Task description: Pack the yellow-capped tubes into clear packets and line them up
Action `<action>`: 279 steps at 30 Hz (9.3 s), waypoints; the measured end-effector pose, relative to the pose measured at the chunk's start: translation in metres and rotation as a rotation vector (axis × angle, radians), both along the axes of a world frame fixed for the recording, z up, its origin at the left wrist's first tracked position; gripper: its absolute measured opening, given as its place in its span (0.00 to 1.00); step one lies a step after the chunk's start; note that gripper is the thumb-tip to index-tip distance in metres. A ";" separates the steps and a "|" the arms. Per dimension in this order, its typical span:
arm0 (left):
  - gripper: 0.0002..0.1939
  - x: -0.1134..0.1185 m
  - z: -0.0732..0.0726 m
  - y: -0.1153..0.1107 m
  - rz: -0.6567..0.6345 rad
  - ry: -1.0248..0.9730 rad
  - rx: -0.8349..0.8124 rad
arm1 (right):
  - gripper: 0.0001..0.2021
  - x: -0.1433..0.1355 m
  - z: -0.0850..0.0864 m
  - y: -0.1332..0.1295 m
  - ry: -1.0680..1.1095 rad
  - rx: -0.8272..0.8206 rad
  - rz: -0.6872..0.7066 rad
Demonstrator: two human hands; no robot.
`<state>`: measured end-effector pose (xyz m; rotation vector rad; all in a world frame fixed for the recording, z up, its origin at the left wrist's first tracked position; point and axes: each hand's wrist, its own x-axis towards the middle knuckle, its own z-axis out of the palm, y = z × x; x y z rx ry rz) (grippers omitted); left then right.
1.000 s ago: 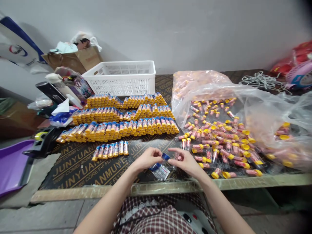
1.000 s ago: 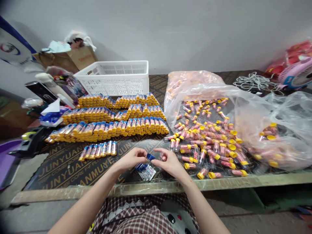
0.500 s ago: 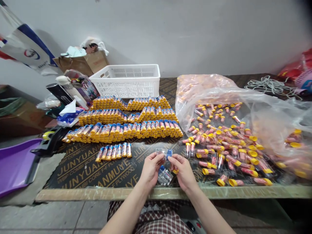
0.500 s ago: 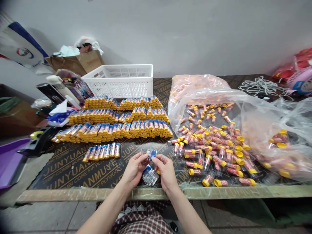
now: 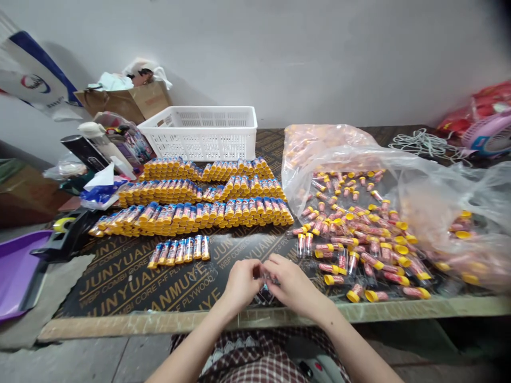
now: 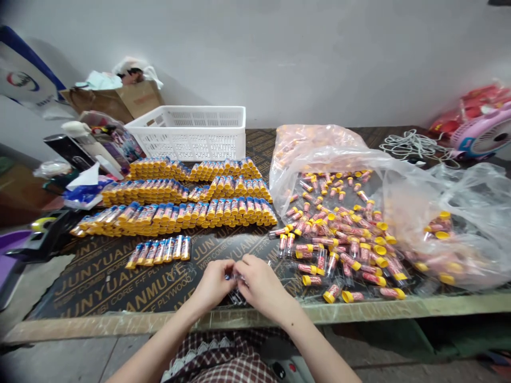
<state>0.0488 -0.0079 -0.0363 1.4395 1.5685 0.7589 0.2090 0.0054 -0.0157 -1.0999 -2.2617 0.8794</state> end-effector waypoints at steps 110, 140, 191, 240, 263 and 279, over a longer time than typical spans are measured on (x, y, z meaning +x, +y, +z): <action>0.19 0.001 0.012 -0.025 0.274 -0.904 -0.400 | 0.41 -0.008 -0.045 -0.033 0.423 0.186 -0.202; 0.14 -0.012 0.014 -0.012 0.267 -0.586 -0.250 | 0.42 -0.015 -0.046 -0.024 0.524 -0.036 -0.050; 0.08 -0.023 -0.026 -0.014 0.016 0.273 0.110 | 0.06 0.032 -0.042 -0.010 0.489 -0.196 -0.608; 0.18 -0.014 -0.016 -0.006 0.541 -0.702 -0.064 | 0.22 0.003 -0.041 -0.054 0.374 0.338 -0.382; 0.24 -0.006 -0.009 0.003 0.764 -0.924 -0.130 | 0.29 0.000 -0.054 -0.059 0.313 0.402 -0.139; 0.25 0.000 0.007 -0.008 0.557 -0.970 -0.187 | 0.27 0.011 -0.062 -0.053 0.354 0.295 0.002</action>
